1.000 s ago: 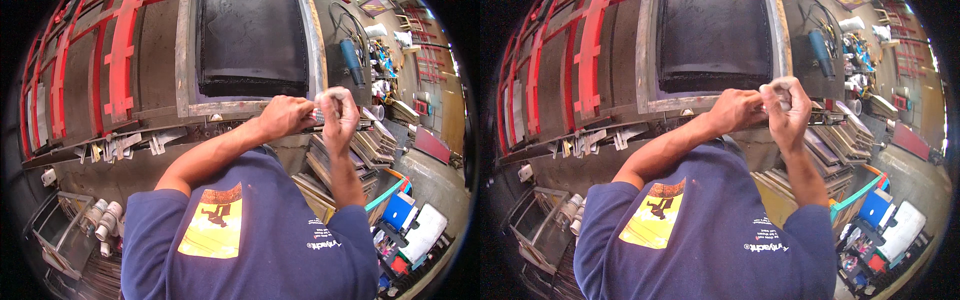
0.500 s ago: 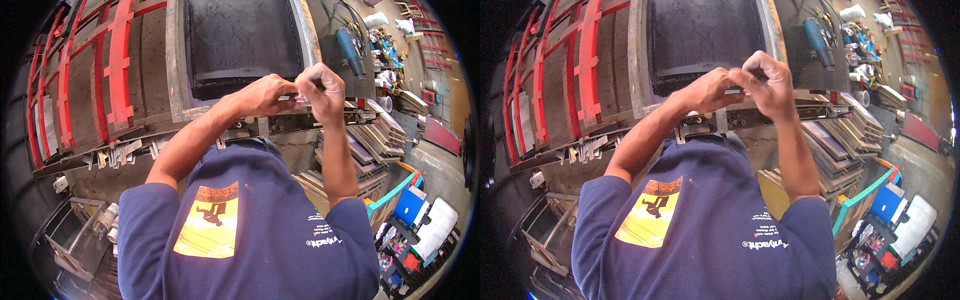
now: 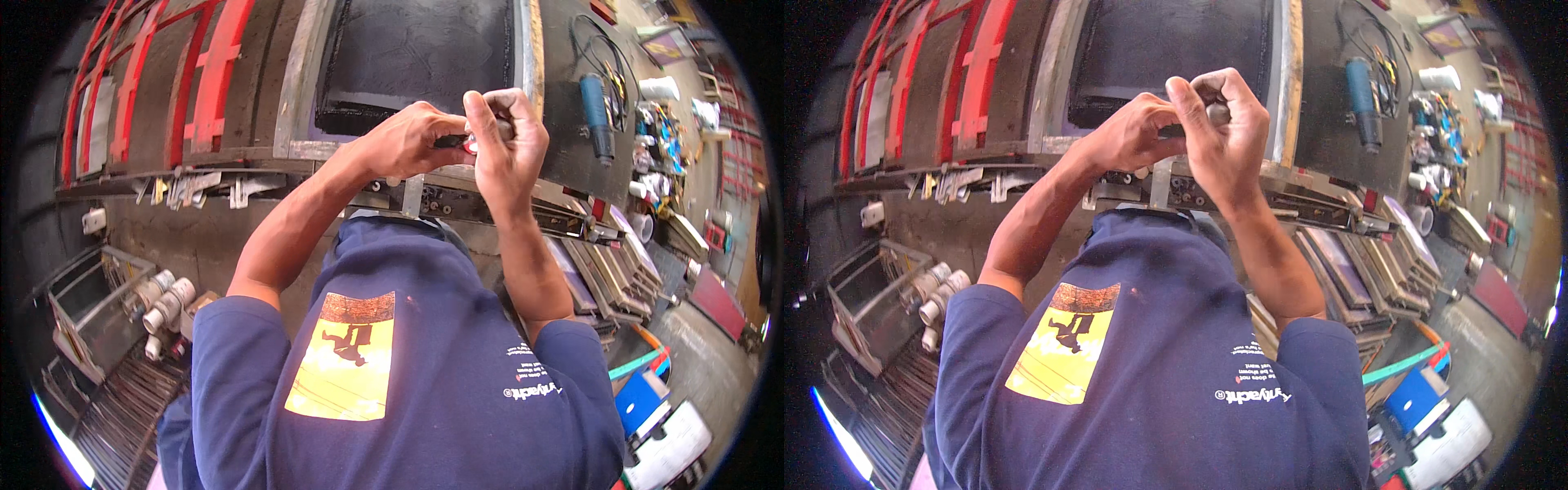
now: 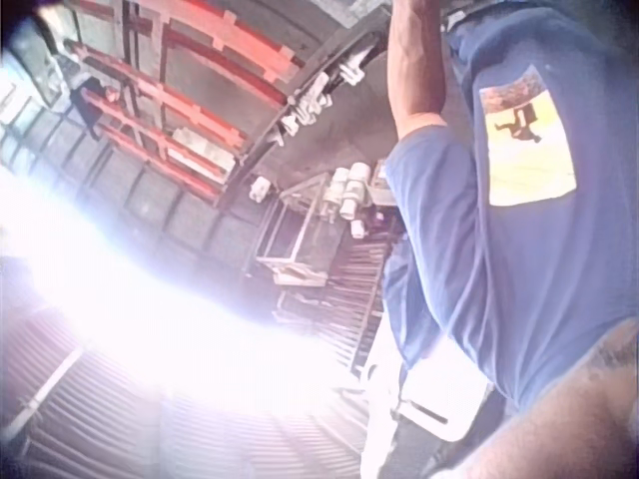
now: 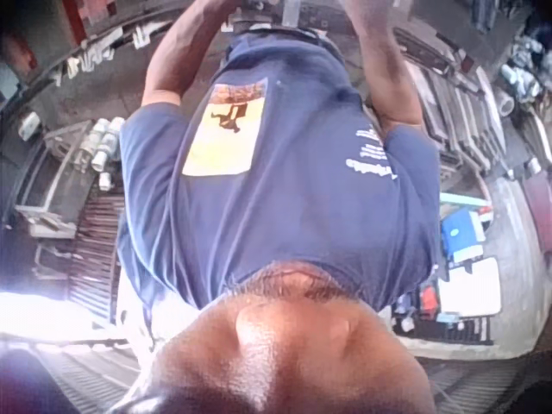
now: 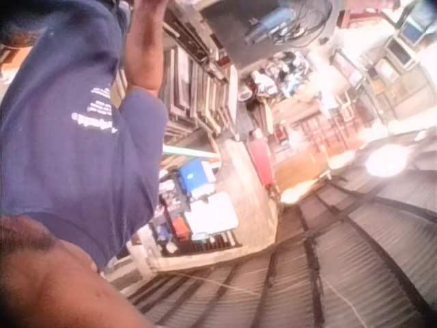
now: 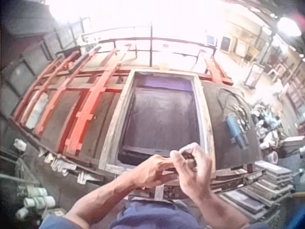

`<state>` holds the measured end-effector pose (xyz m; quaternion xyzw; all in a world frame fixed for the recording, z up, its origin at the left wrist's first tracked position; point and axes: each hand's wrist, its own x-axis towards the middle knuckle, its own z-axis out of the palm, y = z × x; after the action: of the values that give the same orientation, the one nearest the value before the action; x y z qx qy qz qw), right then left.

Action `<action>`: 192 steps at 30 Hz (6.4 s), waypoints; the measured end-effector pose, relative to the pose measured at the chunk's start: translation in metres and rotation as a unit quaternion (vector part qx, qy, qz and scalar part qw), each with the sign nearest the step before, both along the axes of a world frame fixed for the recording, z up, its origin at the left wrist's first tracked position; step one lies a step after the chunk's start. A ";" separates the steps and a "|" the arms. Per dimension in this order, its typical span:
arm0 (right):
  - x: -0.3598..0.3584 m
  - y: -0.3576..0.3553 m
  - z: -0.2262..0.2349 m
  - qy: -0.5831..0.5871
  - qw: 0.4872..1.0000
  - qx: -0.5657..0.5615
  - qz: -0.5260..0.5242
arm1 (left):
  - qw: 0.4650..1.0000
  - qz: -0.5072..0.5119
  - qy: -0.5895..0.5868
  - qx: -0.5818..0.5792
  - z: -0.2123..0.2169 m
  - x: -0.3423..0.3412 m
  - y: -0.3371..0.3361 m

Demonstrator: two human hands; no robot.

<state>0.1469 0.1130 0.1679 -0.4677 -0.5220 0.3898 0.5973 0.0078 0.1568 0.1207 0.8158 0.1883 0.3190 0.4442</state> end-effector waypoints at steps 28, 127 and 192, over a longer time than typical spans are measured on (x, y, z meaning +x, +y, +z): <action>0.043 0.012 0.015 -0.135 0.913 0.138 0.360 | 0.945 0.318 0.004 0.077 0.011 0.033 -0.077; 0.106 -0.003 0.042 -0.373 0.865 0.107 0.317 | 0.906 0.299 0.282 0.100 -0.088 0.013 -0.093; 0.042 -0.003 0.013 -0.393 0.892 0.099 0.199 | 0.932 0.188 0.307 -0.054 -0.063 -0.032 -0.053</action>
<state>0.1886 0.1101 0.1806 -0.4074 -0.8323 0.2315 0.2961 -0.0244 0.1043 0.0574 0.7985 0.4820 0.1204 0.3400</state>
